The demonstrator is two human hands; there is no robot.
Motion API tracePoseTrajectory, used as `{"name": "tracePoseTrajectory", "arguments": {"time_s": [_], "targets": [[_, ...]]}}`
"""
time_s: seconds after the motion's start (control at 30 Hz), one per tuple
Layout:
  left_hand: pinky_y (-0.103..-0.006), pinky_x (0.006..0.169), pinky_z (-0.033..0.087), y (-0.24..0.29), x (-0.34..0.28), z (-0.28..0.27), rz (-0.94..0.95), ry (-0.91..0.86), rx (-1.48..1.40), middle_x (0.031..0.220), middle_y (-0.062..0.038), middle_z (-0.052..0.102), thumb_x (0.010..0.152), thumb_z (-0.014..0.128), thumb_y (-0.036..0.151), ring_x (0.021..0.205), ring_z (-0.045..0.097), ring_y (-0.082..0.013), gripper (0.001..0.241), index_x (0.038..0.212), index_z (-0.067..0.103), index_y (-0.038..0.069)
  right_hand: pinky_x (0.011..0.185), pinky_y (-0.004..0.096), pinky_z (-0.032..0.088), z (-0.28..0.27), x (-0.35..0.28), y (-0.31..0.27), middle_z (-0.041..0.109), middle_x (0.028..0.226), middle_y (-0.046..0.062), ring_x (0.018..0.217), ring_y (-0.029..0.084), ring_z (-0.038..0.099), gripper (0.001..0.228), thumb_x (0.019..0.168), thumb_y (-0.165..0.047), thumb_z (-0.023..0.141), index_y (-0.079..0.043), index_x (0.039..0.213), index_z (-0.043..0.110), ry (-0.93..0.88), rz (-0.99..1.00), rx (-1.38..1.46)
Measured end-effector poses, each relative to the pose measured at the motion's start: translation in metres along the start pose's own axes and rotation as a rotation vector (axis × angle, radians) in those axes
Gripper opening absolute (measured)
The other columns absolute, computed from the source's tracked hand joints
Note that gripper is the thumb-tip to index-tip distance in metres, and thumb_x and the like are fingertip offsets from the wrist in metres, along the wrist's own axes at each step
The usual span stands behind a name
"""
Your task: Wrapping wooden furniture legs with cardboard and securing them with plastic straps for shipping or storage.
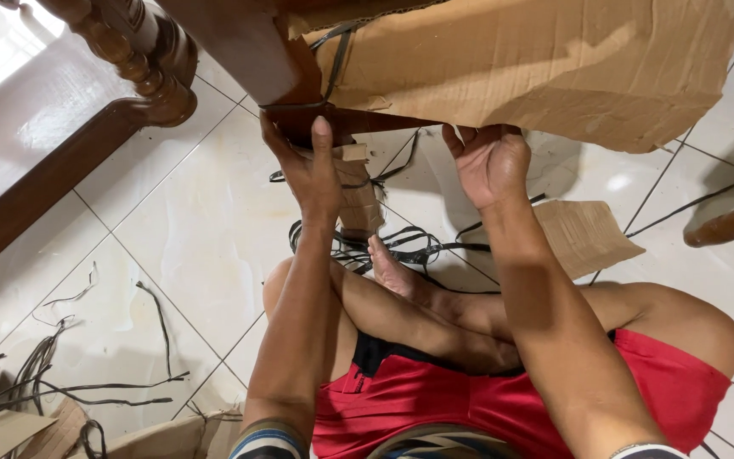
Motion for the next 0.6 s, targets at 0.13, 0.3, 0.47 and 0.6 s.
{"name": "tracePoseTrajectory", "arguments": {"time_s": [0.13, 0.3, 0.47, 0.6], "targets": [[-0.0527, 0.129, 0.022, 0.001, 0.009, -0.001, -0.08, 0.013, -0.02, 0.152, -0.016, 0.043, 0.107, 0.053, 0.064, 0.149, 0.039, -0.0345, 0.074, 0.161, 0.025, 0.021, 0.122, 0.047, 0.046, 0.001, -0.001, 0.0, 0.061, 0.143, 0.0, 0.13, 0.02, 0.061, 0.039, 0.106, -0.038, 0.054, -0.02, 0.14, 0.057, 0.003, 0.0, 0.014], [-0.0525, 0.125, 0.033, 0.005, 0.011, 0.0, -0.14, 0.05, -0.013, 0.145, -0.013, 0.052, 0.104, 0.051, 0.07, 0.142, 0.047, -0.0326, 0.07, 0.153, 0.036, 0.022, 0.12, 0.045, 0.048, 0.006, -0.005, 0.0, 0.065, 0.137, -0.002, 0.125, 0.019, 0.064, 0.037, 0.104, -0.043, 0.056, -0.023, 0.136, 0.06, 0.033, 0.0, 0.016], [-0.0633, 0.128, 0.016, -0.006, -0.009, -0.015, -0.093, 0.236, 0.081, 0.164, -0.018, 0.021, 0.104, 0.064, 0.058, 0.154, 0.026, -0.0401, 0.084, 0.16, 0.021, 0.013, 0.121, 0.046, 0.047, 0.019, -0.008, 0.001, 0.066, 0.137, -0.003, 0.123, 0.018, 0.065, 0.037, 0.104, -0.045, 0.055, -0.024, 0.133, 0.063, 0.042, -0.009, 0.041], [-0.0593, 0.132, 0.008, 0.06, -0.039, 0.008, 0.334, 0.225, 0.126, 0.168, -0.02, 0.008, 0.109, 0.068, 0.029, 0.161, 0.01, -0.0388, 0.069, 0.161, 0.027, 0.008, 0.122, 0.049, 0.042, 0.067, -0.034, -0.023, 0.066, 0.138, -0.002, 0.122, 0.018, 0.065, 0.039, 0.105, -0.045, 0.052, -0.022, 0.135, 0.062, 0.056, -0.027, 0.02]]}}
Point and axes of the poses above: each hand's wrist, its own x-axis towards the middle knuckle, its own z-axis out of the palm, y = z × x, the point moved 10 cm from there along x, towards the middle knuckle
